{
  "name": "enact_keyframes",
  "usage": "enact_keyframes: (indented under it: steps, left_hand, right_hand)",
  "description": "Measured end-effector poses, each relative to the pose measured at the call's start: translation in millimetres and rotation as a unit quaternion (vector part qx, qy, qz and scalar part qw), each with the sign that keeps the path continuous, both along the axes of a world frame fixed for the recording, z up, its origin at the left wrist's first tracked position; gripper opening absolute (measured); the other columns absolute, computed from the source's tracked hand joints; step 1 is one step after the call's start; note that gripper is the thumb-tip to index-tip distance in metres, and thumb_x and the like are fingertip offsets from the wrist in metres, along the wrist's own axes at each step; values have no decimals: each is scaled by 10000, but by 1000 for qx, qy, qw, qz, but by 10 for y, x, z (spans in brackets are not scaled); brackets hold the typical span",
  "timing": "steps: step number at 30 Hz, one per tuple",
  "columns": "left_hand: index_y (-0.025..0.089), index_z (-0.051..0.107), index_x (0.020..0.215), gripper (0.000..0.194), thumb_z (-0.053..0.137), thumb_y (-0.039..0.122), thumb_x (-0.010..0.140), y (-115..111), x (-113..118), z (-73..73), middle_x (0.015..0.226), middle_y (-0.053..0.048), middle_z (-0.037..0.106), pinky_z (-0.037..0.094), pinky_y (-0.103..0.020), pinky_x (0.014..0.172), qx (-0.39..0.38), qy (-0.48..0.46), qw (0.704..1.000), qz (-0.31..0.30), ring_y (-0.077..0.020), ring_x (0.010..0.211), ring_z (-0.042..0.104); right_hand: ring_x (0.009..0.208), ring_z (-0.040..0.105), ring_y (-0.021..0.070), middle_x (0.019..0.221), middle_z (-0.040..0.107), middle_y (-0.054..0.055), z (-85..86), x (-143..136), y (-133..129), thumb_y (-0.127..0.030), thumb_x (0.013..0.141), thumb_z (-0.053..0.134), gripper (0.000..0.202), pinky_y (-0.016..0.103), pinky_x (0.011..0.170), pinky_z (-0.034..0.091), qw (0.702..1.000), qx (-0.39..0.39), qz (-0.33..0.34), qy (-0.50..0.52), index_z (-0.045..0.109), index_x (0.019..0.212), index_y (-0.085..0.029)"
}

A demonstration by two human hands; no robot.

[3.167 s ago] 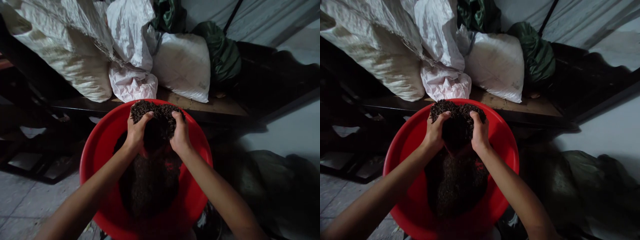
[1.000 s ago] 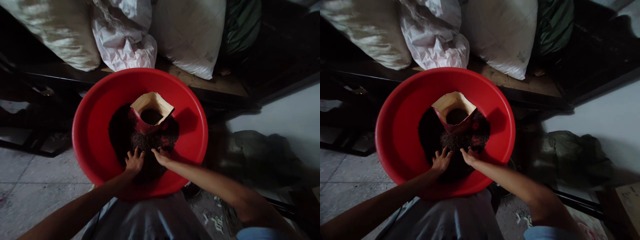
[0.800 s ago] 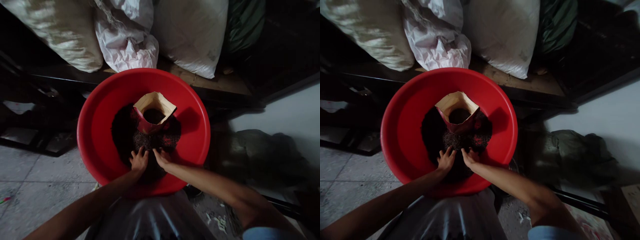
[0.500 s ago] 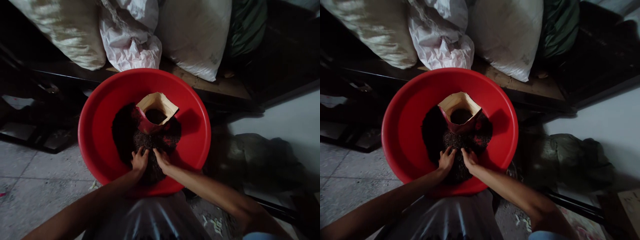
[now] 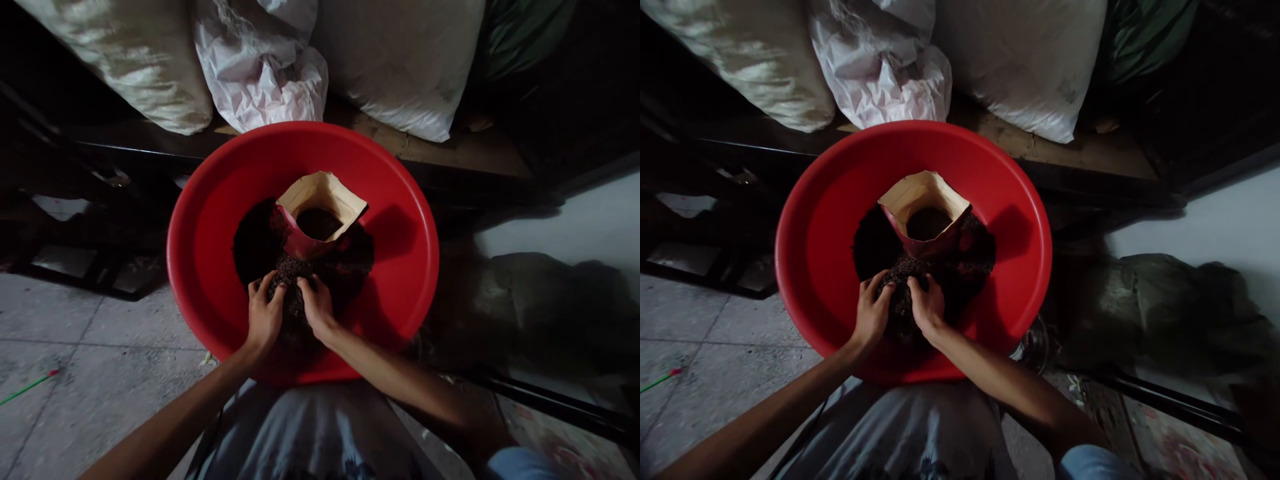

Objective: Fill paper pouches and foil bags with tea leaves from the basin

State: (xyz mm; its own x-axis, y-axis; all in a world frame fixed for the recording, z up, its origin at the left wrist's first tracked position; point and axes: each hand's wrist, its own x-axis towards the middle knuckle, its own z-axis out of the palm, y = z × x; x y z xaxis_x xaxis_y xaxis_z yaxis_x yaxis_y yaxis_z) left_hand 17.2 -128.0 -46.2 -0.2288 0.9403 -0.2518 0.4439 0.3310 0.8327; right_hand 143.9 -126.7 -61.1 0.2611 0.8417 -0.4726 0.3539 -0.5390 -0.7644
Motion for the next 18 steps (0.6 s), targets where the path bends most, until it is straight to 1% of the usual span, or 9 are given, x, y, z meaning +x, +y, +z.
enact_keyframes:
  steps: [3, 6, 9, 11, 14, 16, 18]
  left_hand:
    - [256, 669, 1322, 462, 537, 484, 943, 4, -133, 188, 1317, -95, 544, 418, -439, 1239, 62, -14, 998, 7, -287, 1344, 556]
    - [277, 675, 1315, 442, 553, 480, 942, -8, -244, 420, 1310, -78, 554, 440, -440, 1217, 116, -11, 993, 15, -281, 1324, 564]
    - [294, 675, 1317, 418, 563, 469, 954, -43, -351, 634, 1311, -63, 567, 466, -428, 1181, 160, 2, 987, 23, -270, 1301, 570]
    - [293, 677, 1308, 403, 561, 470, 964, -74, -421, 726, 1301, -61, 572, 456, -431, 1183, 179, 14, 984, 23, -269, 1293, 568]
    - [283, 671, 1299, 401, 542, 475, 971, -99, -500, 802, 1290, -64, 580, 426, -453, 1199, 191, 25, 981, 32, -277, 1287, 568]
    - [277, 669, 1290, 395, 538, 463, 967, -89, -529, 864, 1295, -69, 585, 417, -461, 1200, 206, 25, 977, 43, -286, 1294, 566]
    - [268, 676, 1276, 383, 549, 436, 955, -58, -548, 969, 1295, -74, 595, 419, -464, 1192, 241, 25, 969, 50, -296, 1304, 561]
  right_hand:
    - [1230, 660, 256, 1287, 746, 78, 210, -131, 55, -555, 938, 534, 465, 350, 1063, 503, 995, 70, -41, 65, 687, 1250, -246]
    - [1165, 663, 262, 1197, 749, 78, 501, -225, 99, -550, 903, 574, 411, 373, 1062, 489, 985, 134, -33, 98, 696, 1136, -234]
    - [1137, 648, 263, 1151, 728, 74, 777, -305, 94, -545, 893, 587, 382, 397, 1071, 469, 978, 184, -11, 101, 682, 1099, -237]
    - [1120, 641, 257, 1150, 712, 69, 911, -360, 66, -540, 905, 584, 361, 404, 1066, 472, 975, 195, 3, 103, 675, 1102, -250]
    - [1147, 621, 268, 1186, 681, 79, 1049, -438, 31, -523, 910, 604, 345, 443, 1100, 462, 975, 196, 17, 103, 674, 1121, -260]
    - [1178, 600, 277, 1206, 657, 83, 1144, -477, 33, -513, 904, 630, 333, 460, 1126, 448, 972, 216, 23, 95, 678, 1126, -270]
    - [1175, 595, 274, 1214, 636, 79, 1274, -501, 53, -514, 901, 650, 333, 459, 1127, 457, 965, 245, 24, 93, 681, 1141, -286]
